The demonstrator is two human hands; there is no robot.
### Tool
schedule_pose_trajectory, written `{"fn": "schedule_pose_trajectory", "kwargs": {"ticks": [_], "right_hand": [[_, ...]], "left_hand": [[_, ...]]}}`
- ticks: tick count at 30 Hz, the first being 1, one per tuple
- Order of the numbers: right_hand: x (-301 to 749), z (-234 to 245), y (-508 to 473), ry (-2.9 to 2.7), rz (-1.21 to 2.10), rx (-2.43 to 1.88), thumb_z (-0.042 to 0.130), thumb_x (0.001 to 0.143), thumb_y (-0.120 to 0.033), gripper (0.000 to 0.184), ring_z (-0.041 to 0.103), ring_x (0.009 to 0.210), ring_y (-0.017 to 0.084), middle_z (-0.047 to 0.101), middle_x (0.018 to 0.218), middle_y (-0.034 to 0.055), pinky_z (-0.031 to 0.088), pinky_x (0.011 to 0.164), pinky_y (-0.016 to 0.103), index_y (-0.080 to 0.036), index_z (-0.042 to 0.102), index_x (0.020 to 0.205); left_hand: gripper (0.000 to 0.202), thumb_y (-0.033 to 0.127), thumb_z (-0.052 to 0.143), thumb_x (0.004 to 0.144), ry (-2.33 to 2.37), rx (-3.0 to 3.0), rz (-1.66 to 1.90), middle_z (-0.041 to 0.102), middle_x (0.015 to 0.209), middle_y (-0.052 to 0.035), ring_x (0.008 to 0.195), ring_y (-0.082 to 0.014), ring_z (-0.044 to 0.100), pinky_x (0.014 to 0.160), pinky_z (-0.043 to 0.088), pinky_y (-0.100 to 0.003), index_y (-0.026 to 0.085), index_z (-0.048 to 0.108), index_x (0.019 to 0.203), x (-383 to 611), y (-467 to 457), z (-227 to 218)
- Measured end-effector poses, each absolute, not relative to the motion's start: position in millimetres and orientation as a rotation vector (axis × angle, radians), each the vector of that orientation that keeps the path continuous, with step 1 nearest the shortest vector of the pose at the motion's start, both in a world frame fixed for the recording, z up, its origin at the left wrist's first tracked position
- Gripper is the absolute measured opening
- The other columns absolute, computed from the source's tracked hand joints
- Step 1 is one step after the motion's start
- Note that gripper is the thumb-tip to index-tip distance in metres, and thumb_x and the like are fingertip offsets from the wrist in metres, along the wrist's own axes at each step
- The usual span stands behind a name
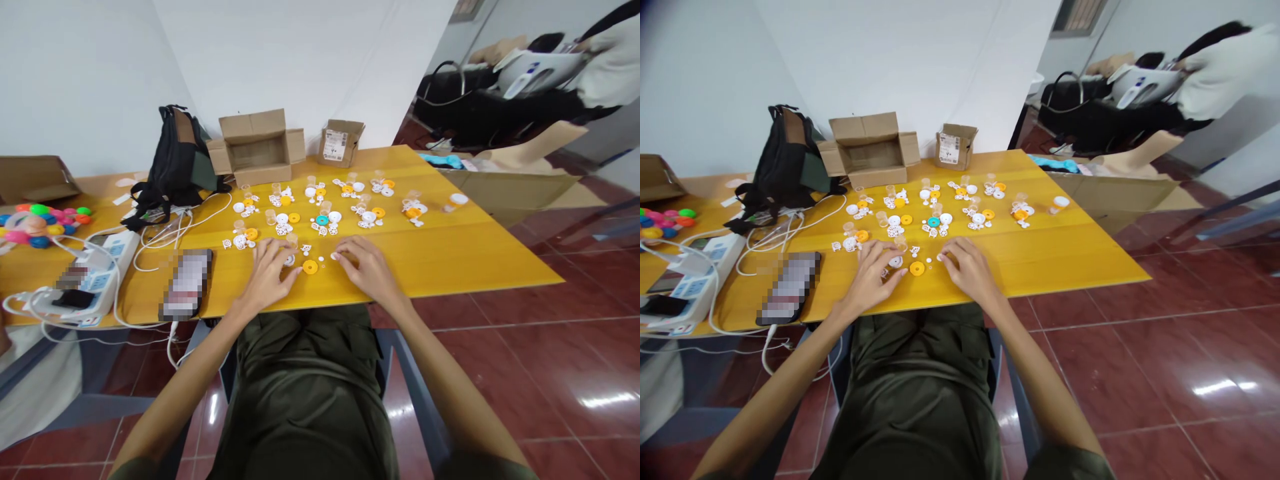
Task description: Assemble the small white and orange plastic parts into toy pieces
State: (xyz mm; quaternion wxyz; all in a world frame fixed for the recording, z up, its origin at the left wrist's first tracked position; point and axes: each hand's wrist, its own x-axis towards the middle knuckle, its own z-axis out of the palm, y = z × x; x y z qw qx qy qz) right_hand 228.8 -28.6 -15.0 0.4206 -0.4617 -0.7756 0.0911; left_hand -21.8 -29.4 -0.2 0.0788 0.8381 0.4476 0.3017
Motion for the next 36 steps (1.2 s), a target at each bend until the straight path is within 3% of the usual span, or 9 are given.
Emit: {"fn": "schedule_pose_trajectory", "kwargs": {"ticks": [6,18,22,28,36], "right_hand": [[233.3,-15.5,-36.8,-2.106,0.241,-1.202,0.055,0.097,-0.021,0.014,0.069,0.089,0.027,0.072,0.094,0.0076,0.057,0.084,0.042,-0.026,0.066,0.090],[228.8,-19.0,-43.2,-2.102,0.239,-1.132,0.056,0.099,-0.019,0.014,0.071,0.089,0.025,0.072,0.094,0.0064,0.059,0.082,0.040,-0.026,0.066,0.092],[215.3,-16.4,-53.1,-2.093,0.235,-1.079,0.055,0.101,-0.020,0.014,0.069,0.089,0.023,0.071,0.093,0.0059,0.059,0.080,0.038,-0.026,0.065,0.093],[189.2,-15.2,-55.6,-2.143,0.182,-1.039,0.057,0.100,-0.019,0.014,0.066,0.090,0.024,0.069,0.096,0.0075,0.058,0.081,0.041,-0.025,0.066,0.090],[199.8,-18.1,-63.4,-2.028,0.251,-1.097,0.058,0.101,-0.024,0.008,0.067,0.096,0.026,0.070,0.100,0.0069,0.056,0.085,0.042,-0.027,0.065,0.100]], "left_hand": [[0.019,0.024,0.058,0.099,1.134,2.752,0.698,0.072,0.114,-0.0099,0.118,-0.0309,0.055,0.093,0.045,-0.046,0.024,0.076,0.105,-5.0,-30.2,-3.7],[0.018,0.019,0.051,0.103,1.100,2.536,0.905,0.077,0.111,-0.0074,0.115,-0.0257,0.060,0.093,0.045,-0.041,0.022,0.067,0.095,-8.0,-28.9,-3.6],[0.014,0.025,0.052,0.102,1.144,2.232,1.058,0.076,0.105,-0.0052,0.108,-0.0236,0.063,0.097,0.046,-0.040,0.023,0.064,0.095,-11.3,-27.6,-3.3],[0.020,0.040,0.053,0.100,1.128,1.840,1.217,0.071,0.098,-0.0056,0.092,-0.0211,0.066,0.082,0.050,-0.032,0.022,0.062,0.095,-16.4,-24.6,-10.4],[0.015,0.033,0.053,0.100,1.111,1.975,1.179,0.074,0.105,-0.0051,0.104,-0.0221,0.065,0.097,0.048,-0.037,0.024,0.062,0.093,-14.1,-30.7,-7.4]]}}
